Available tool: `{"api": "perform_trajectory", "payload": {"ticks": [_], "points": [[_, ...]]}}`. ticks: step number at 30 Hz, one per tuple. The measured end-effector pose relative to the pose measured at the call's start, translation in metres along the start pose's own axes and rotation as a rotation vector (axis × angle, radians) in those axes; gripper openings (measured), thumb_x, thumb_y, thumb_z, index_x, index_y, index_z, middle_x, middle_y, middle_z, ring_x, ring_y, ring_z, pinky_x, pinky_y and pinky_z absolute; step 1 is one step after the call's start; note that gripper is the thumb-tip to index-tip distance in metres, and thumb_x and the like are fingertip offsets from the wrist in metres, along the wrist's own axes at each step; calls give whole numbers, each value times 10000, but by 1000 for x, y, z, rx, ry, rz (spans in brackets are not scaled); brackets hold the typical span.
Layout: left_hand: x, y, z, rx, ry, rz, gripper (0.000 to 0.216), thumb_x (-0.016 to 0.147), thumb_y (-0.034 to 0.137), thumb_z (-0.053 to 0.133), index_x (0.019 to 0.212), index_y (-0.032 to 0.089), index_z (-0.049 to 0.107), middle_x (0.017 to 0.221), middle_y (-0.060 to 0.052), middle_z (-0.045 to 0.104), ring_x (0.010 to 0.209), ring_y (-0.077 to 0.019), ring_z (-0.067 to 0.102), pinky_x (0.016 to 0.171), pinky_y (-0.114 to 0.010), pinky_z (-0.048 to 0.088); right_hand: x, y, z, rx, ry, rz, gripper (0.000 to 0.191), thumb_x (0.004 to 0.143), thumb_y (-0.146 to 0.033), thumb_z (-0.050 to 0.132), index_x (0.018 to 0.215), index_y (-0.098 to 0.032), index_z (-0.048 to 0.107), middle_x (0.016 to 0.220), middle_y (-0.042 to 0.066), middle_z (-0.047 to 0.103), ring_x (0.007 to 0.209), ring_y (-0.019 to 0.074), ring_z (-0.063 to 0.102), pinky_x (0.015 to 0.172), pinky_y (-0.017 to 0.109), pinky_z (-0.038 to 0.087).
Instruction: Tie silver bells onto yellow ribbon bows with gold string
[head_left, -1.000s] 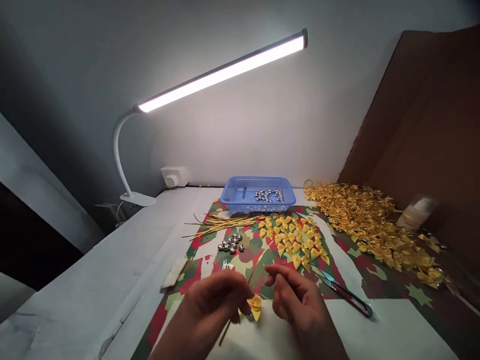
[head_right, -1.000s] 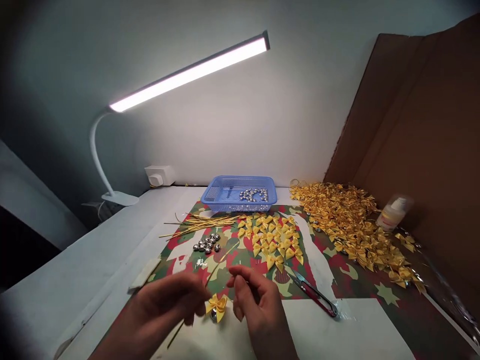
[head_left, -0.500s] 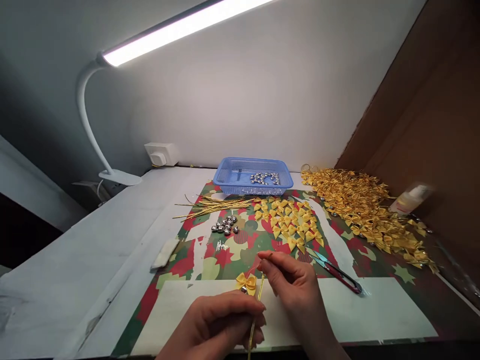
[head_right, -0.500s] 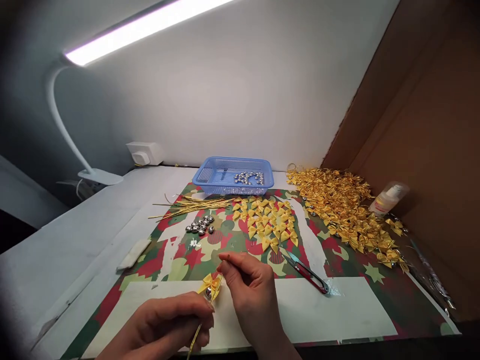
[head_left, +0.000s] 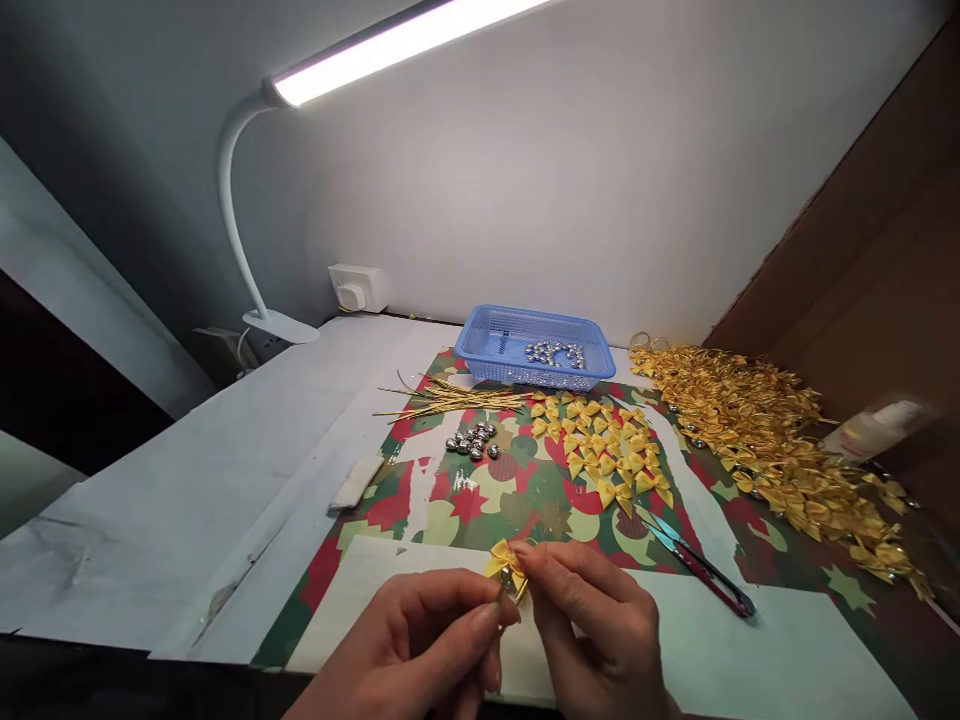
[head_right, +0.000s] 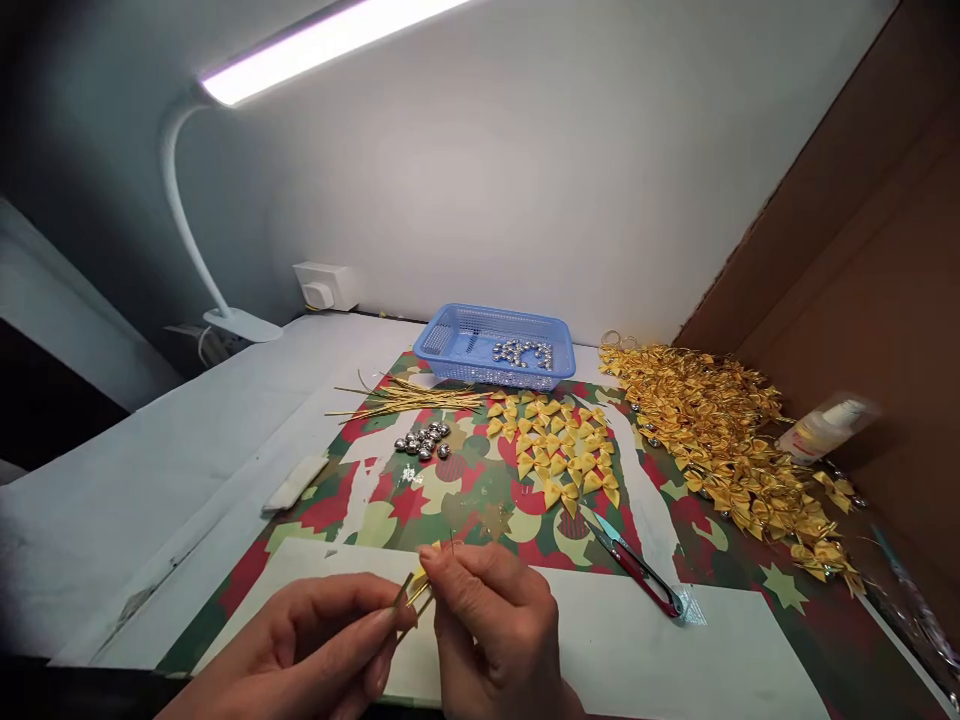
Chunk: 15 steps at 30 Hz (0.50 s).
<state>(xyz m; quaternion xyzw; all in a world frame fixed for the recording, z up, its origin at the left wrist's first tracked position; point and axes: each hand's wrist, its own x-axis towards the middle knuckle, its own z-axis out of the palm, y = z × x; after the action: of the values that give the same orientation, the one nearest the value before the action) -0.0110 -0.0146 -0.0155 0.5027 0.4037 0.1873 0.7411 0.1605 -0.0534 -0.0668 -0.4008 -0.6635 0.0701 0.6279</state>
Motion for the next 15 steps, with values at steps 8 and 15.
{"api": "perform_trajectory", "payload": {"ticks": [8, 15], "points": [[-1, 2, -4, 99, -25, -37, 395, 873, 511, 684, 664, 182, 620, 515, 65, 496, 441, -82, 362, 438, -225, 253, 0, 1, 6, -286, -37, -277, 250, 1018, -69, 522, 1186, -66, 706, 904, 136, 787, 610, 168, 577, 511, 305, 456], [-5, 2, -8, 111, -13, 4, 357, 846, 523, 714, 727, 192, 652, 553, 65, 476, 517, -113, 365, 497, -254, 262, 4, -1, 8, -329, -60, -269, 246, 1035, -92, 493, 1124, -61, 721, 863, 117, 778, 599, 170, 575, 503, 308, 428]]}}
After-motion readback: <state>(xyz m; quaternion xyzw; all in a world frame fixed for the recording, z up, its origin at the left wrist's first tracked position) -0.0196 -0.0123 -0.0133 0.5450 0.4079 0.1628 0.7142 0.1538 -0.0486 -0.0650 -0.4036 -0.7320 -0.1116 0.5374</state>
